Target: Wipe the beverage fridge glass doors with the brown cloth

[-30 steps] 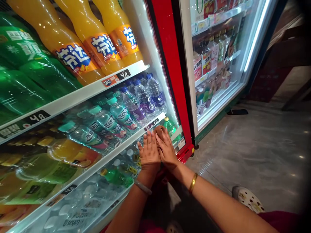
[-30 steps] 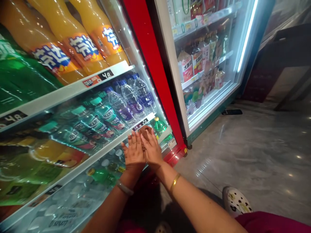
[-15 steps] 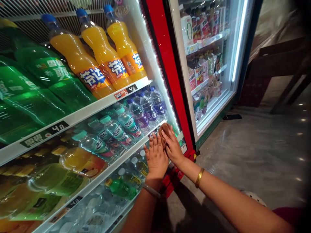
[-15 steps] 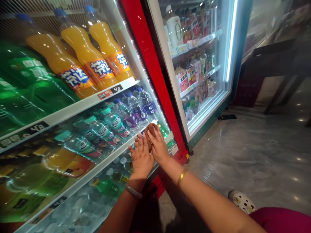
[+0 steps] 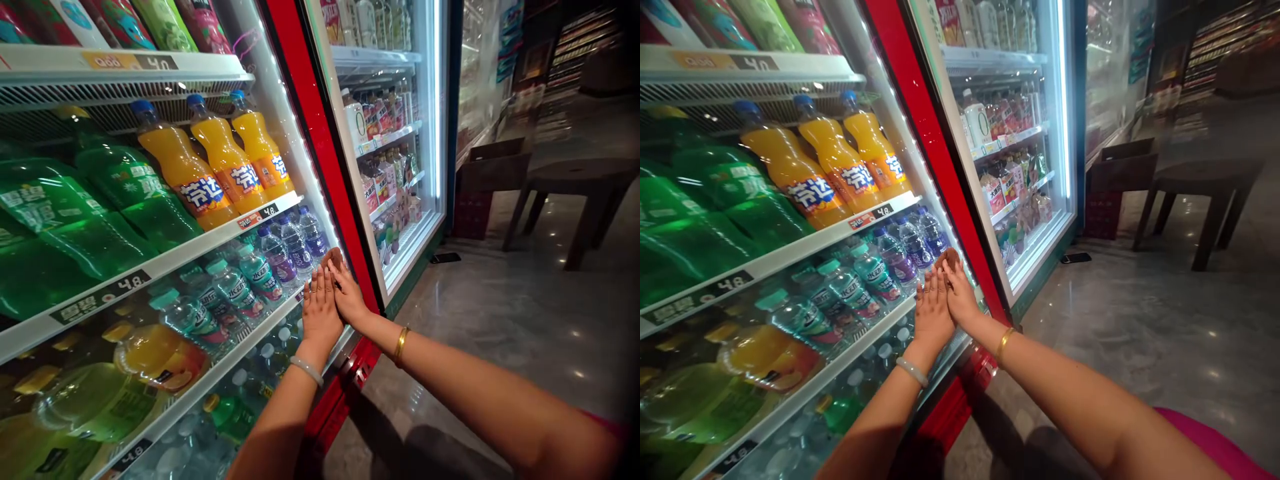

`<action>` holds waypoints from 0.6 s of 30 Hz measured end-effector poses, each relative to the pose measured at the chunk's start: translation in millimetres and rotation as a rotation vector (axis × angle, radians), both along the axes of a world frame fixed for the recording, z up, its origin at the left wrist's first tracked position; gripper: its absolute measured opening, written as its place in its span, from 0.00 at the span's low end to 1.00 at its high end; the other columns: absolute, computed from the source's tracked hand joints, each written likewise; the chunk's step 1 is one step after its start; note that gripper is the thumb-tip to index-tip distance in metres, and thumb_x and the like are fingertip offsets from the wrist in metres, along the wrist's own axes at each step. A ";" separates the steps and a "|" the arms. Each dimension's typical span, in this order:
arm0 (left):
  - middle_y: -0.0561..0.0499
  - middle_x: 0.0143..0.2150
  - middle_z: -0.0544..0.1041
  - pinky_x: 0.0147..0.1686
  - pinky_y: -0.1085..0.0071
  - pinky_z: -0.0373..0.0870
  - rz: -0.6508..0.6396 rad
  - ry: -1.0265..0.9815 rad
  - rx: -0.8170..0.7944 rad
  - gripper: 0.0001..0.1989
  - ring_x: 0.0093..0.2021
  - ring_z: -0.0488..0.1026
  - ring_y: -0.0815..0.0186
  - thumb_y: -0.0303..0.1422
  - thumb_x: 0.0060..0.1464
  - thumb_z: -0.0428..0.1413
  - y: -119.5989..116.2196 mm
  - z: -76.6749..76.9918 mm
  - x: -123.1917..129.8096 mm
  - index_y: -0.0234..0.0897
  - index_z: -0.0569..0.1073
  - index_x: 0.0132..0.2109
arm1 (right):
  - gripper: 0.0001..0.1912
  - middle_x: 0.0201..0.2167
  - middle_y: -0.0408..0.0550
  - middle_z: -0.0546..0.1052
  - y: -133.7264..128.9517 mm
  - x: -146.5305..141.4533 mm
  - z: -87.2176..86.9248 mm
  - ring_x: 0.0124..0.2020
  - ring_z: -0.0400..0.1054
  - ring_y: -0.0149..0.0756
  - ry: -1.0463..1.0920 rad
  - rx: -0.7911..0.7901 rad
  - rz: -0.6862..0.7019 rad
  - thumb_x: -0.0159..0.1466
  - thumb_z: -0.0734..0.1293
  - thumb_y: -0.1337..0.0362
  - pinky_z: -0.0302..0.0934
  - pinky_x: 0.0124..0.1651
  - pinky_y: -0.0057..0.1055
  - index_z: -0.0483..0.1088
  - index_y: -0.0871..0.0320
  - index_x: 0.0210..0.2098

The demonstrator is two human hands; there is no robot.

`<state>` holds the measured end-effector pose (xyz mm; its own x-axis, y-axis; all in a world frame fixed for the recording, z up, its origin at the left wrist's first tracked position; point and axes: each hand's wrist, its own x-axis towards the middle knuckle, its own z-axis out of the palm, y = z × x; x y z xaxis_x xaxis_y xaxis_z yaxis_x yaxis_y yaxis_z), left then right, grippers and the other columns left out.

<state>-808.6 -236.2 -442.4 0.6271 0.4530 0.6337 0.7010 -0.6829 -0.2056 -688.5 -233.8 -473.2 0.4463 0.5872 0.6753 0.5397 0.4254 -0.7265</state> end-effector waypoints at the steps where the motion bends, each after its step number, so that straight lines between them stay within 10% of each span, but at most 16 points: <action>1: 0.39 0.80 0.43 0.78 0.51 0.33 0.003 0.004 -0.003 0.44 0.80 0.40 0.55 0.27 0.61 0.50 0.9 4.5 4.2 0.29 0.38 0.77 | 0.30 0.76 0.48 0.55 0.8 7.1 6.6 0.79 0.40 0.40 -0.024 0.009 0.016 0.72 0.59 0.64 0.47 0.77 0.52 0.60 0.47 0.72; 18: 0.36 0.79 0.43 0.76 0.44 0.30 0.030 0.082 0.048 0.41 0.80 0.37 0.54 0.25 0.62 0.48 22.2 0.3 80.5 0.26 0.39 0.77 | 0.30 0.78 0.47 0.48 6.0 87.1 14.2 0.79 0.31 0.41 -0.194 0.082 0.015 0.74 0.57 0.65 0.43 0.78 0.57 0.56 0.47 0.74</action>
